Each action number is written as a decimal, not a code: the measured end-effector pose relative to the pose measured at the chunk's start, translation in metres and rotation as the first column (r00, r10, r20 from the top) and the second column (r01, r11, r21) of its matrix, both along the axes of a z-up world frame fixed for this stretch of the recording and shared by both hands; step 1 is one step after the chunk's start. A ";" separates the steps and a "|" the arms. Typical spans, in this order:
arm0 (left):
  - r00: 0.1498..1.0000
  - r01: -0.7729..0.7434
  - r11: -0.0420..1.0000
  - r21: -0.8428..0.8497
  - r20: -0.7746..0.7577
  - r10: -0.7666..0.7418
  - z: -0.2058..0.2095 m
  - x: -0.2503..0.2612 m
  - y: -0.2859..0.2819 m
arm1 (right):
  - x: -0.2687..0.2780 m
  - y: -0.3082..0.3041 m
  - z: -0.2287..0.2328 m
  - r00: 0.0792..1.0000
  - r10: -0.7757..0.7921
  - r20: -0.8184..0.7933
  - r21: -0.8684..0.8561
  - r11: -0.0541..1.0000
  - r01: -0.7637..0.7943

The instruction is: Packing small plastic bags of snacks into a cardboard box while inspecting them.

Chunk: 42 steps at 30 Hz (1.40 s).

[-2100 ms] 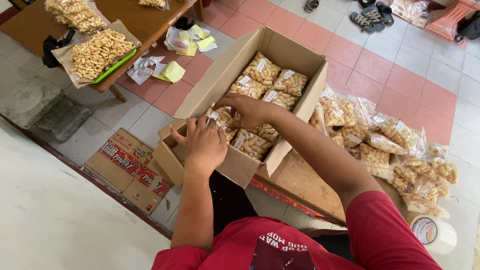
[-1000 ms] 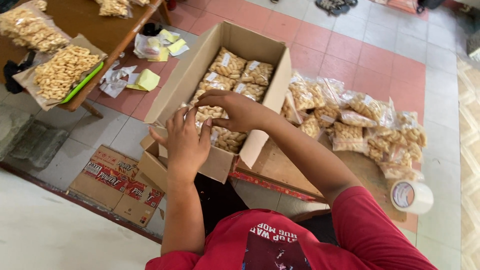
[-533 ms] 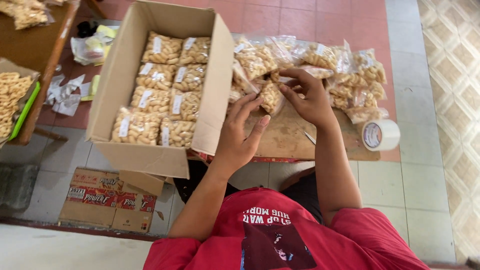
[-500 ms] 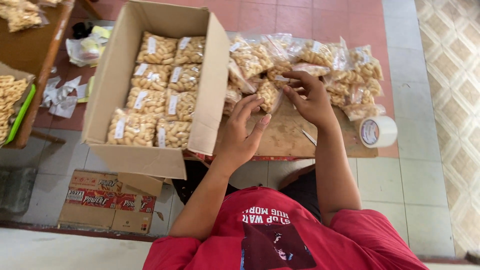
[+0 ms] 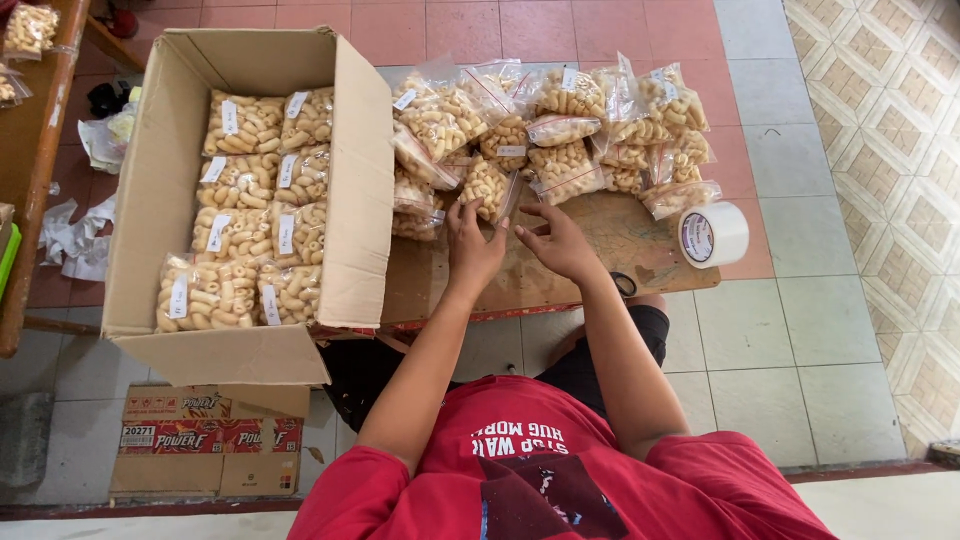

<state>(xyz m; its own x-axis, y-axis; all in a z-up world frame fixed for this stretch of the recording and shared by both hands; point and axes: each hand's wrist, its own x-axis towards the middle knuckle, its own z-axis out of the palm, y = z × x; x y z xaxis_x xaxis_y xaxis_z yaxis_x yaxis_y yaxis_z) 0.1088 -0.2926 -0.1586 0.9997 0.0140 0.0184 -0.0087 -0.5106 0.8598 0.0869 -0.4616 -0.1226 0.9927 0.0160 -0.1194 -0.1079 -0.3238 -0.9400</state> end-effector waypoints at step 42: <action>0.987 0.155 0.888 -0.433 0.097 -0.125 0.031 -0.033 -0.017 | -0.038 -0.047 -0.012 0.874 -0.323 0.362 0.269 0.934 0.234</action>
